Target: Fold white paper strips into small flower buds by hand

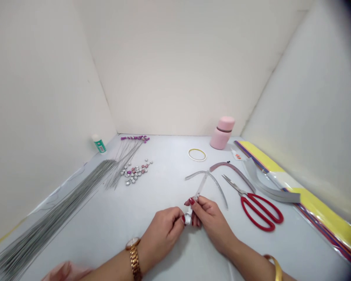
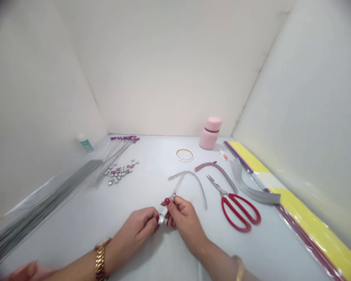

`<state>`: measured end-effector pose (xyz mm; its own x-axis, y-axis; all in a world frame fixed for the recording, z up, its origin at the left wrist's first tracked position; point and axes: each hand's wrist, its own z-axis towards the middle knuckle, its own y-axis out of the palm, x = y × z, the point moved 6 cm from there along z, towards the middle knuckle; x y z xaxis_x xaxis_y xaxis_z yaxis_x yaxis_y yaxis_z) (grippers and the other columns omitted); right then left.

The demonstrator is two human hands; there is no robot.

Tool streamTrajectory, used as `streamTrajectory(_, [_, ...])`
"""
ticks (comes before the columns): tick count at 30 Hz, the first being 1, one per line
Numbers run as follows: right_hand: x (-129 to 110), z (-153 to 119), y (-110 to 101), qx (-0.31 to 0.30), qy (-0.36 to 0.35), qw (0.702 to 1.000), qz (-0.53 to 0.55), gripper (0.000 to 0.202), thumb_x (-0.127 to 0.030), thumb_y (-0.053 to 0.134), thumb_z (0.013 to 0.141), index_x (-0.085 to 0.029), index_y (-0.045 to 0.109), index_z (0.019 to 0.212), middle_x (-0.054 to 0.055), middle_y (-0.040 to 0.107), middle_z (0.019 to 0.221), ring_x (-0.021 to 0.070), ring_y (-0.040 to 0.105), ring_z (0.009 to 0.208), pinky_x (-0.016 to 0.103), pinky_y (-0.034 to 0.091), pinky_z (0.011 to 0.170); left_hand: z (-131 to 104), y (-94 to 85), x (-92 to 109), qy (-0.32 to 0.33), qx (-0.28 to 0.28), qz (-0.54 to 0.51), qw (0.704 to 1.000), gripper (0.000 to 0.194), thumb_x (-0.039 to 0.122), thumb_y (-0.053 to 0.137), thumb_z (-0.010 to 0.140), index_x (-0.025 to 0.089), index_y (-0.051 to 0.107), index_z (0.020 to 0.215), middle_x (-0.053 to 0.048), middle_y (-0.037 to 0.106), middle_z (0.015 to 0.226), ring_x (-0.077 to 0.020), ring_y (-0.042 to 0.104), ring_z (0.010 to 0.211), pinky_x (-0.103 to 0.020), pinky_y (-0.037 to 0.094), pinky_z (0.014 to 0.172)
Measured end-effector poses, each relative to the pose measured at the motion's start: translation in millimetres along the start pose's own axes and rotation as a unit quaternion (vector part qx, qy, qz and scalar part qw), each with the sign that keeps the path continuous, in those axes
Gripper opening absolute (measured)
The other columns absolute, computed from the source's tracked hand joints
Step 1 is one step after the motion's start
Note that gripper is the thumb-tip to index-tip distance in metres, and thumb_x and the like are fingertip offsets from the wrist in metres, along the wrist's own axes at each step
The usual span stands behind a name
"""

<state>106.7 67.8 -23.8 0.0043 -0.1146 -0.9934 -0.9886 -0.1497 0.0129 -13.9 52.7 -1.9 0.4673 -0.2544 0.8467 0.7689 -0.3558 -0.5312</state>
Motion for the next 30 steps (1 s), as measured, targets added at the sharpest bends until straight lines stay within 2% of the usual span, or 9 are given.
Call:
streamTrajectory(3, [-2.6, 3.7, 4.0, -0.026, 0.013, 1.0, 0.0, 0.033, -0.043, 0.048, 0.081, -0.013, 0.059, 0.079, -0.006, 0.049, 0.043, 0.0076, 0.043, 0.038, 0.019, 0.032, 0.042, 0.1, -0.4, -0.2, 0.004, 0.006, -0.003, 1.0, 0.021, 0.016, 0.036, 0.082, 0.017, 0.049, 0.066, 0.001, 0.053, 0.062, -0.0111, 0.046, 0.058, -0.019, 0.034, 0.056])
streamTrajectory(7, [-4.6, 7.0, 11.0, -0.103, 0.043, 0.994, 0.02, 0.038, -0.048, 0.043, 0.082, -0.013, 0.058, 0.074, -0.004, 0.053, 0.045, 0.0067, 0.045, 0.036, 0.017, 0.031, 0.039, 0.5, -2.8, 4.2, 0.015, 0.034, -0.004, 0.999, 0.023, 0.017, 0.034, 0.084, 0.017, 0.049, 0.067, 0.001, 0.056, 0.065, -0.0114, 0.049, 0.06, -0.019, 0.036, 0.059])
streamTrajectory(10, [-6.6, 10.4, 10.9, -0.13, 0.037, 0.99, 0.026, 0.035, -0.047, 0.05, 0.078, -0.014, 0.055, 0.067, -0.005, 0.052, 0.045, 0.0056, 0.044, 0.035, 0.016, 0.029, 0.037, 1.5, -1.8, 8.6, 0.026, 0.041, 0.007, 0.999, 0.025, 0.017, 0.034, 0.084, 0.017, 0.053, 0.068, -0.001, 0.058, 0.067, -0.0121, 0.051, 0.063, -0.02, 0.036, 0.062])
streamTrajectory(20, [-5.1, 24.1, -1.6, -0.083, 0.003, 0.996, 0.044, 0.032, -0.046, 0.052, 0.078, -0.015, 0.05, 0.068, -0.006, 0.05, 0.047, 0.0062, 0.044, 0.038, 0.018, 0.032, 0.041, 17.0, -9.4, 15.3, 0.017, 0.111, 0.067, 0.991, 0.02, 0.018, 0.041, 0.082, 0.018, 0.058, 0.072, -0.001, 0.063, 0.07, -0.013, 0.054, 0.064, -0.02, 0.038, 0.061])
streamTrajectory(25, [-5.5, 23.3, -11.9, -0.052, -0.013, 0.997, 0.053, 0.034, -0.048, 0.057, 0.074, -0.015, 0.053, 0.067, -0.005, 0.05, 0.045, 0.0077, 0.044, 0.038, 0.019, 0.031, 0.041, 24.5, -2.1, 16.9, 0.028, 0.137, 0.072, 0.988, 0.019, 0.016, 0.042, 0.082, 0.019, 0.06, 0.08, -0.001, 0.065, 0.078, -0.0141, 0.058, 0.071, -0.021, 0.04, 0.067])
streamTrajectory(30, [-8.8, 23.2, -20.6, -0.037, -0.037, 0.999, 0.009, 0.034, -0.045, 0.055, 0.076, -0.014, 0.056, 0.063, -0.003, 0.053, 0.047, 0.0091, 0.046, 0.042, 0.02, 0.033, 0.043, 28.9, 2.0, 16.0, 0.04, 0.159, 0.109, 0.98, 0.02, 0.018, 0.042, 0.083, 0.019, 0.062, 0.08, -0.003, 0.064, 0.078, -0.0144, 0.057, 0.071, -0.022, 0.04, 0.068])
